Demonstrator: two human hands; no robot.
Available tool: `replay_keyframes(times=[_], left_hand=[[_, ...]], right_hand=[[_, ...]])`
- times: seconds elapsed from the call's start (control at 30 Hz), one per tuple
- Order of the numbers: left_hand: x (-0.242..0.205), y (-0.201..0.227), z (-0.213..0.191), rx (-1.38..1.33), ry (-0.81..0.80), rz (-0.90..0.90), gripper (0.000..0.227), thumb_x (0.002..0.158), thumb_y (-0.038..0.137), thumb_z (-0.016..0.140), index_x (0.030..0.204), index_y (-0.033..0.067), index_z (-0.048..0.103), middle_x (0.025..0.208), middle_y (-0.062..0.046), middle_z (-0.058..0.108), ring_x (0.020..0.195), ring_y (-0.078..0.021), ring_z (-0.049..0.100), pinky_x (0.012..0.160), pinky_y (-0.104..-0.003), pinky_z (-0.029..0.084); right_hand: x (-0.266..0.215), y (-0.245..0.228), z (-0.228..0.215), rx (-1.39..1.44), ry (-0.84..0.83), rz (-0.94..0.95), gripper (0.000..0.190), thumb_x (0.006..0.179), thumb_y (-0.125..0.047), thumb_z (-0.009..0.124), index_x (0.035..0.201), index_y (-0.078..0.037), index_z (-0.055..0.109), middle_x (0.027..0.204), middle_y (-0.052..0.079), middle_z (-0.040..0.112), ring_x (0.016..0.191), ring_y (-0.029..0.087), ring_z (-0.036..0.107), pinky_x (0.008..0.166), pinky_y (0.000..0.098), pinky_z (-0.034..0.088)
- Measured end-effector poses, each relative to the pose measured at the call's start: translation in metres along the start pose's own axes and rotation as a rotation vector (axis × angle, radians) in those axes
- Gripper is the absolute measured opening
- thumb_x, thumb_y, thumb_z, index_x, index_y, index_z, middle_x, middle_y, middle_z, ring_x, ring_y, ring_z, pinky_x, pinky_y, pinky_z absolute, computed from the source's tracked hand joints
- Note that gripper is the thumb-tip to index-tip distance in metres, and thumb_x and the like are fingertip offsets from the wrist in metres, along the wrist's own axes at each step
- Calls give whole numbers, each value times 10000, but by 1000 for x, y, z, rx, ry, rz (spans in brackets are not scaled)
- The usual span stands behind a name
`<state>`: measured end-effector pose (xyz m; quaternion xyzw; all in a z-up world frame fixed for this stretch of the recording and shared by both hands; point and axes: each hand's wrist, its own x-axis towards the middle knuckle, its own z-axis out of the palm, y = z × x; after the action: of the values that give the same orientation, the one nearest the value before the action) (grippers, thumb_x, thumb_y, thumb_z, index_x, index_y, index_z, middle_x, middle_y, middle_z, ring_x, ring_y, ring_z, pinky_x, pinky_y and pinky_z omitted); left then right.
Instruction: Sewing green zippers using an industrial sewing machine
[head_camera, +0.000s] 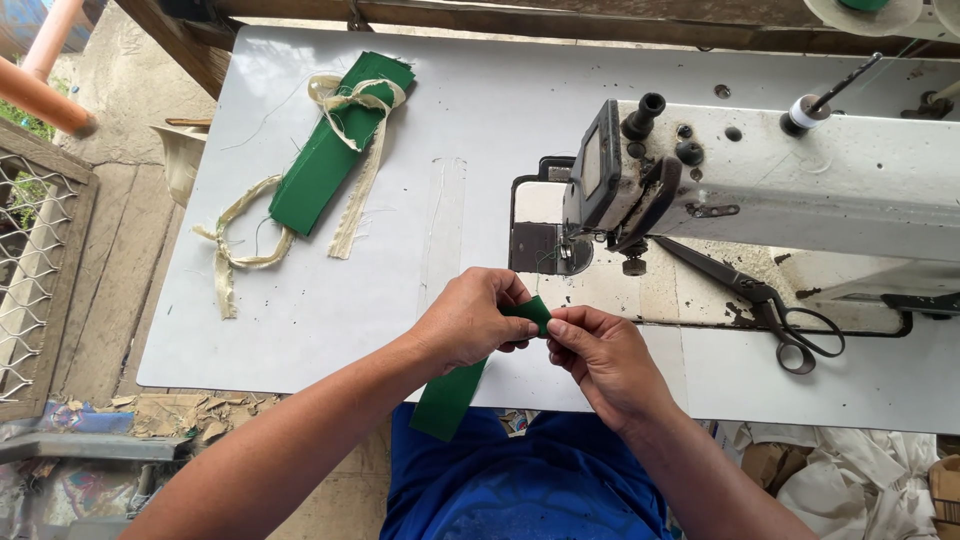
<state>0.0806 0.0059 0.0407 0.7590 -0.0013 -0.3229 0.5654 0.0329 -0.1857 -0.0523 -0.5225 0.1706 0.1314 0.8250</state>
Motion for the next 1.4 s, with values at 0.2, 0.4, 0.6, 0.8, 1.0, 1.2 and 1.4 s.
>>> replay_keyframes(times=[0.2,0.4,0.6,0.8,1.0,1.2,1.4], left_hand=[[7,4,0,65,-20,10,251,819,1,788,1036,-66,683,900,-224,719,805,-241,736,742,-326,652],[9,11,1,111,-3,12,244,805,-19,795,1020,-60,687,888,-232,728,804,-252,748,731,-326,651],[5,22,-1,158,9,12,241,800,-31,784,1021,-55,690,905,-238,735,845,-263,752,757,-335,651],[4,23,-4,399,68,98,187,793,-50,793,963,-22,721,868,-222,729,803,-360,776,714,-394,666],[-17,16,-33,763,-9,-7,134,852,-58,630,900,64,656,812,-174,714,829,-369,766,692,-429,645],[-11,8,-54,837,21,-68,136,849,-51,666,878,80,642,807,-158,705,798,-326,766,690,-371,639],[80,-1,-8,753,-101,102,228,772,42,796,904,66,611,886,-209,704,952,-444,726,783,-504,588]], right_hand=[[-5,-8,3,6,-8,-29,245,887,52,720,1118,106,659,808,179,688,701,223,682,653,294,555],[1,3,-4,-43,20,-87,170,892,42,737,1031,71,643,807,163,676,710,208,682,653,278,564],[7,10,-6,-128,40,-159,150,892,18,758,978,60,642,797,149,687,707,179,679,661,257,557],[1,1,4,-247,39,-190,162,882,16,771,991,68,663,815,164,716,739,190,697,698,283,584],[37,-2,22,-1339,-175,-1131,323,1033,-186,596,1287,7,648,1336,216,647,1283,399,594,1076,466,473],[47,-26,-63,-1939,-42,-1122,435,1003,-419,575,1198,-50,699,1301,157,695,1075,351,699,885,478,534],[27,-35,-89,-1649,53,-891,168,932,-277,730,1036,-163,798,917,64,729,989,270,677,886,414,516]])
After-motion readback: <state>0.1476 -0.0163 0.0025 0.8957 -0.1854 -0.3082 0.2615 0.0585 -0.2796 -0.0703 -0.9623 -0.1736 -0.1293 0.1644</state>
